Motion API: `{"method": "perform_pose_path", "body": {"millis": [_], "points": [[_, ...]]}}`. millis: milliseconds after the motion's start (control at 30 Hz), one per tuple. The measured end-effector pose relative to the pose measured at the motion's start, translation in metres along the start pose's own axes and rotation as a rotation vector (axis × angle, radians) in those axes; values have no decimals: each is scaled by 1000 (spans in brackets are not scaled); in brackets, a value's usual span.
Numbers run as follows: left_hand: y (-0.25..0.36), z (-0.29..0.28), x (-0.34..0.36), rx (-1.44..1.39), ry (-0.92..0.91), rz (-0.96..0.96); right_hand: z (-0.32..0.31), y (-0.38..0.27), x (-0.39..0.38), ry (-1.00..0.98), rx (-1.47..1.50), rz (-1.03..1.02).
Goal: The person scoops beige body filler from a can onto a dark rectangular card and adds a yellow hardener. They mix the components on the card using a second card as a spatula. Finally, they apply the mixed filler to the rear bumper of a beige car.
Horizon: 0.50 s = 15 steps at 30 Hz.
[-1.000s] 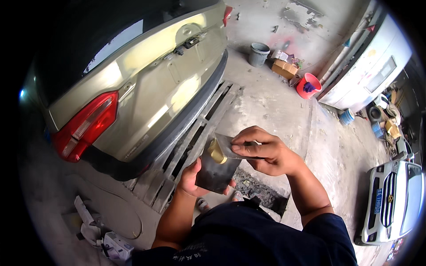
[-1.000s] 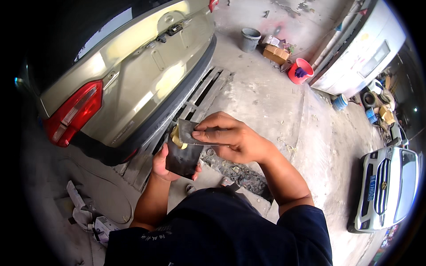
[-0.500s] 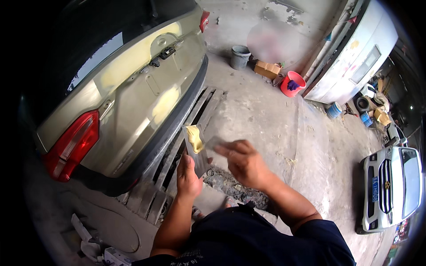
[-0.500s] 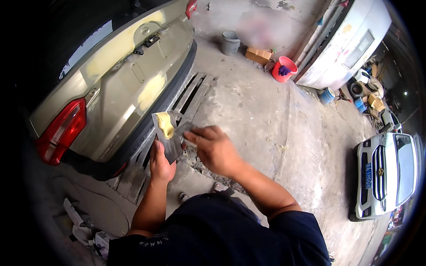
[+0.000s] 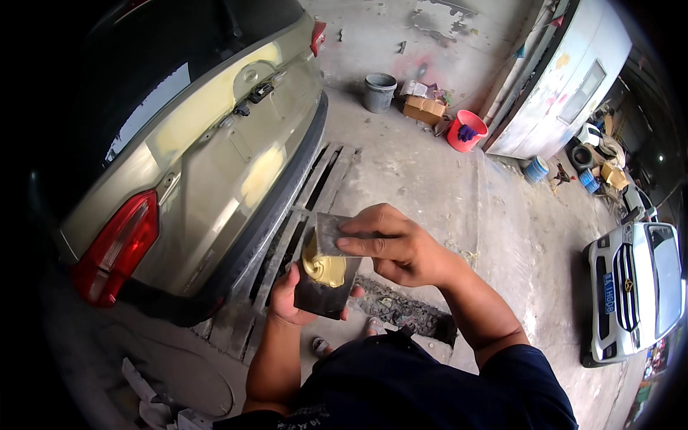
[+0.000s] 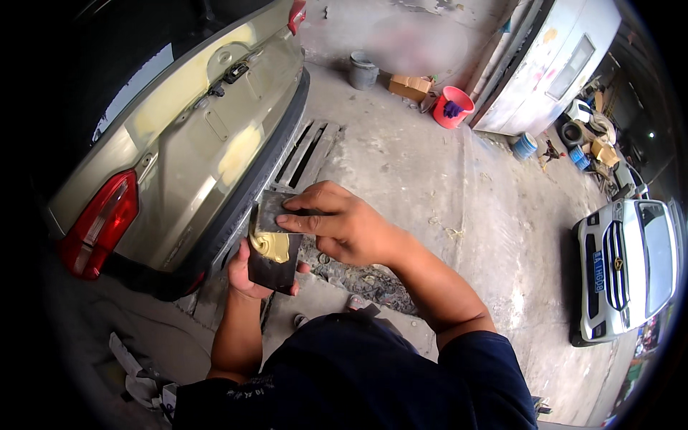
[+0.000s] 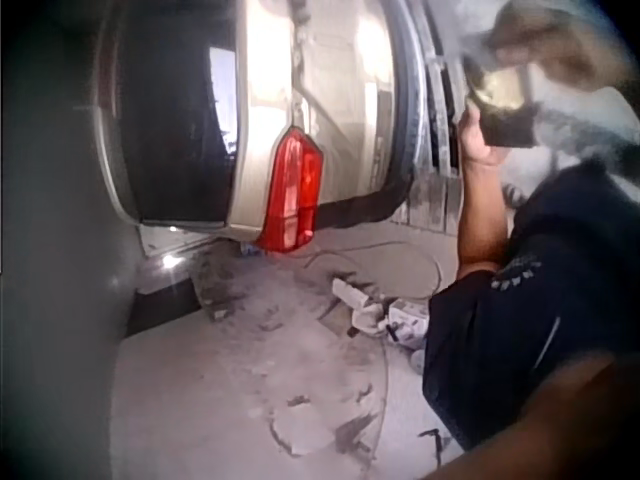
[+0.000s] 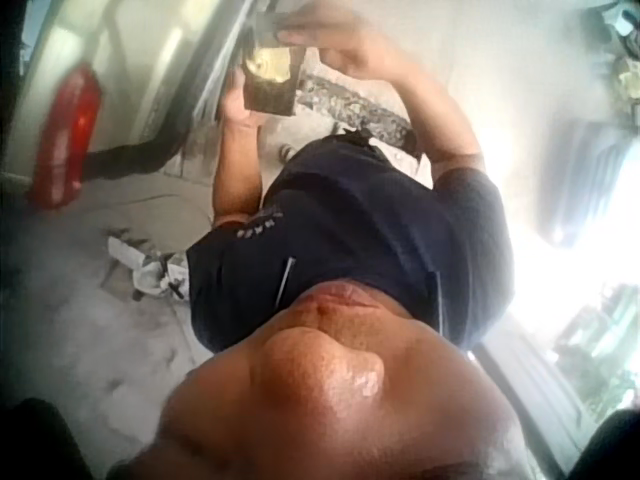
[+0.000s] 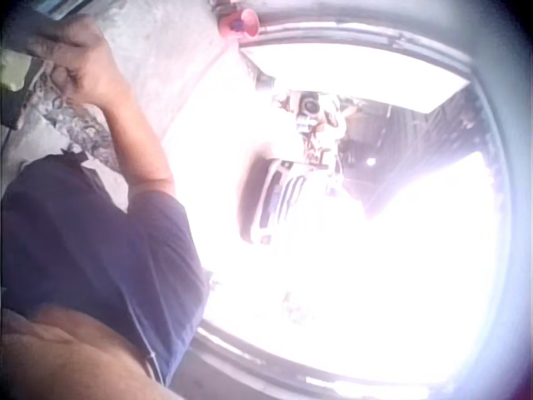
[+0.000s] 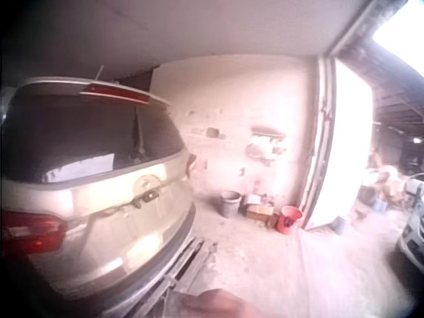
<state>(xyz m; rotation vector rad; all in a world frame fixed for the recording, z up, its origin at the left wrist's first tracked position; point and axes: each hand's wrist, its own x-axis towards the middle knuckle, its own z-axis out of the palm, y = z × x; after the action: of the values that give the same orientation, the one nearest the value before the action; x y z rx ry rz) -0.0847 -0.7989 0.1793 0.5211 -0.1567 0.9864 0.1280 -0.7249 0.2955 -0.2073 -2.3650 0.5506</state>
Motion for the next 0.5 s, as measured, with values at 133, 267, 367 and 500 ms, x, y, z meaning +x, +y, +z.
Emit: {"method": "perform_pose_path", "body": {"millis": [133,267,367,500], "points": [[-6,5,4,-16,-64,-4,0,19,-17,-25,-73,46],[-1,19,7,236,178,239,4,19,-54,337,480,465],[-1,26,17,524,352,371,29,8,-76,265,955,702],[-20,13,24,669,330,505,70,10,-58,314,1180,841]]}}
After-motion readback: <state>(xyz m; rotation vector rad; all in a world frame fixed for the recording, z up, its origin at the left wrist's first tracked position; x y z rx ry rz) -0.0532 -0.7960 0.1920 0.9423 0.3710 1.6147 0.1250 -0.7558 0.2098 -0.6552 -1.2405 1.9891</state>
